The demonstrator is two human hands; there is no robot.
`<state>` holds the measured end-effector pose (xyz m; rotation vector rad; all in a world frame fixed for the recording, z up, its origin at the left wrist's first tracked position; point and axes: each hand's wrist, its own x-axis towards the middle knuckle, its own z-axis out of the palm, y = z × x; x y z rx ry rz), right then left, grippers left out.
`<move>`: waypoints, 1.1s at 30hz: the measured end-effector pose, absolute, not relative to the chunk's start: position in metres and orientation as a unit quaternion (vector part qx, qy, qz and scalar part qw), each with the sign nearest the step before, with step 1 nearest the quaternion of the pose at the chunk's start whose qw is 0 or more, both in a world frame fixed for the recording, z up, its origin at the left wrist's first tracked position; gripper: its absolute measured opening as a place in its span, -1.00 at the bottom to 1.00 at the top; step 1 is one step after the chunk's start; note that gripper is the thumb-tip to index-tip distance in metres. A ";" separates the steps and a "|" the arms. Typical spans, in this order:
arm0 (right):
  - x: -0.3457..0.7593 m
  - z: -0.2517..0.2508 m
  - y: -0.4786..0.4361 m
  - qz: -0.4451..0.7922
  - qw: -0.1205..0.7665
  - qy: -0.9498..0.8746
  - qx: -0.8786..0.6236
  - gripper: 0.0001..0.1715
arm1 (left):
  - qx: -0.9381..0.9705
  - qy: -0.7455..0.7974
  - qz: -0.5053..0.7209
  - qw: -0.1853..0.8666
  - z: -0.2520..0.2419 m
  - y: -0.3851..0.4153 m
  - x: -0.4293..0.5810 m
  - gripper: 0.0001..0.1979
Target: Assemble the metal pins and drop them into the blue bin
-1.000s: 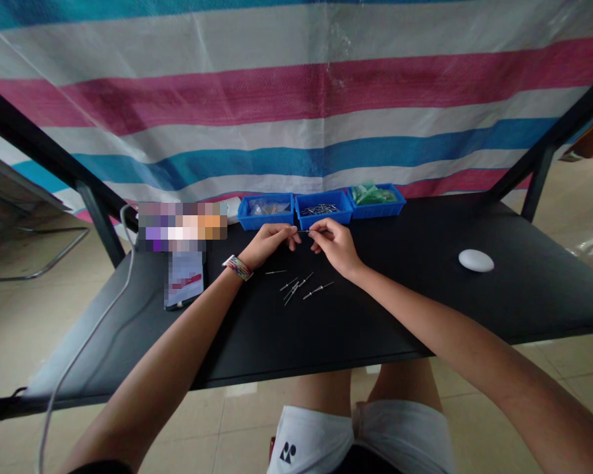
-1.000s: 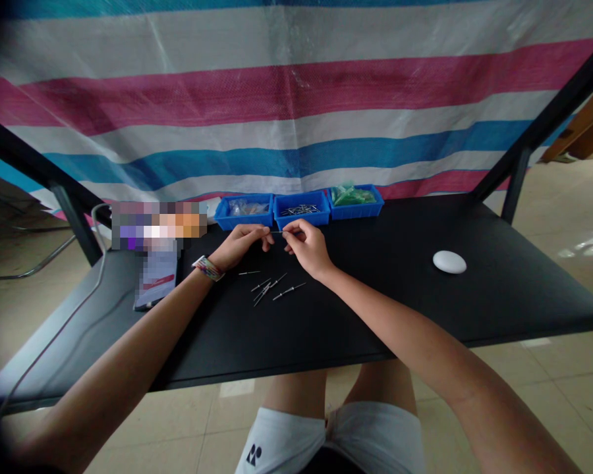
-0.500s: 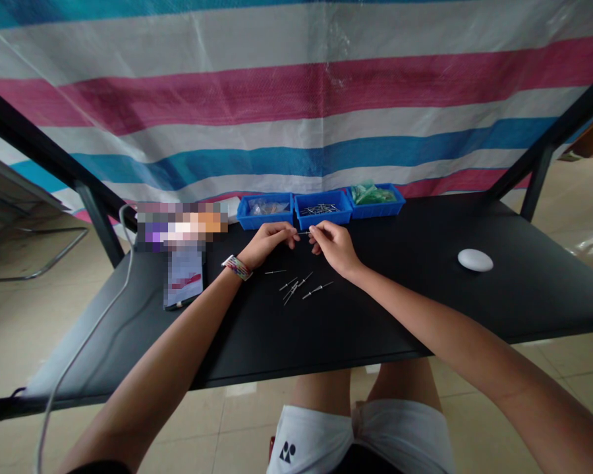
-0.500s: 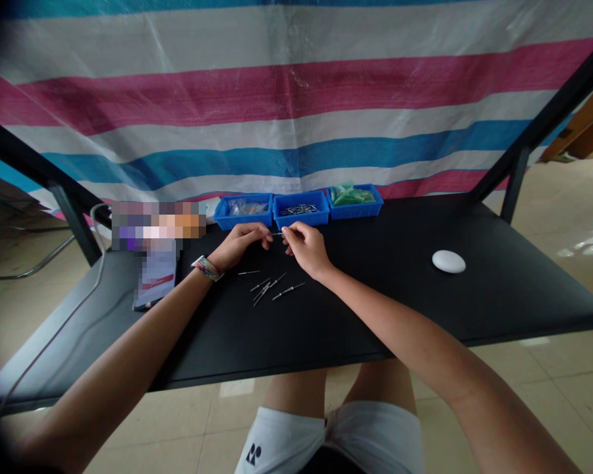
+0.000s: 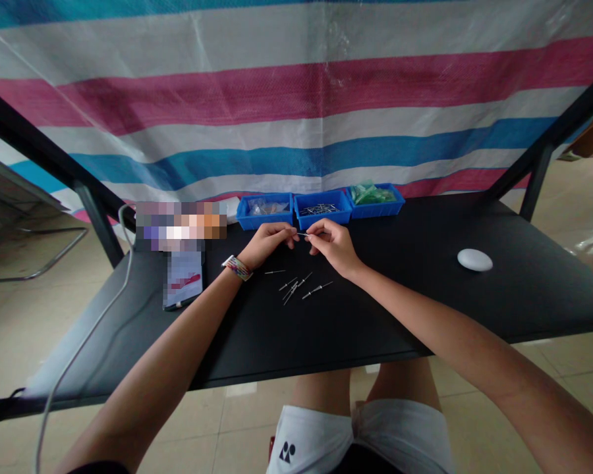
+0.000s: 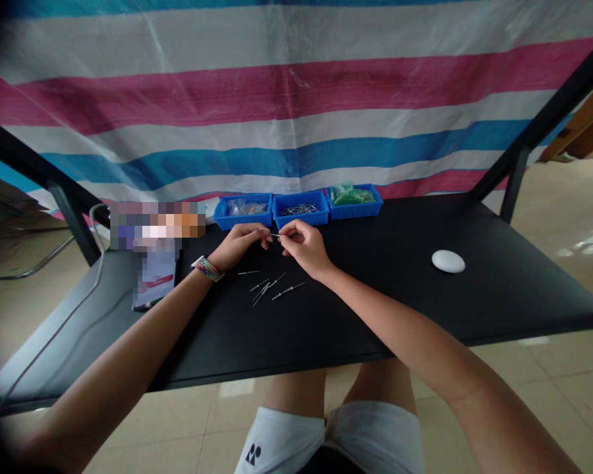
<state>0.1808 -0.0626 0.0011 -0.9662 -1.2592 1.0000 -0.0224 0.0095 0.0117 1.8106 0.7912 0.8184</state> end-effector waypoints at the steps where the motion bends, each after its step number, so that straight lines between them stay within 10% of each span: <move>1: 0.181 0.002 -0.062 0.430 0.590 -0.542 -0.416 -0.70 | 0.744 0.327 0.335 0.477 0.011 0.010 -0.022 -0.61; 16: 0.193 0.008 -0.059 0.522 0.564 -0.526 -0.365 -0.74 | 0.717 0.327 0.347 0.509 0.015 0.007 -0.020 -0.57; 33: 0.209 0.001 -0.048 0.247 0.562 -0.647 -0.451 -0.41 | 0.689 0.325 0.353 0.543 0.015 0.006 -0.018 -0.62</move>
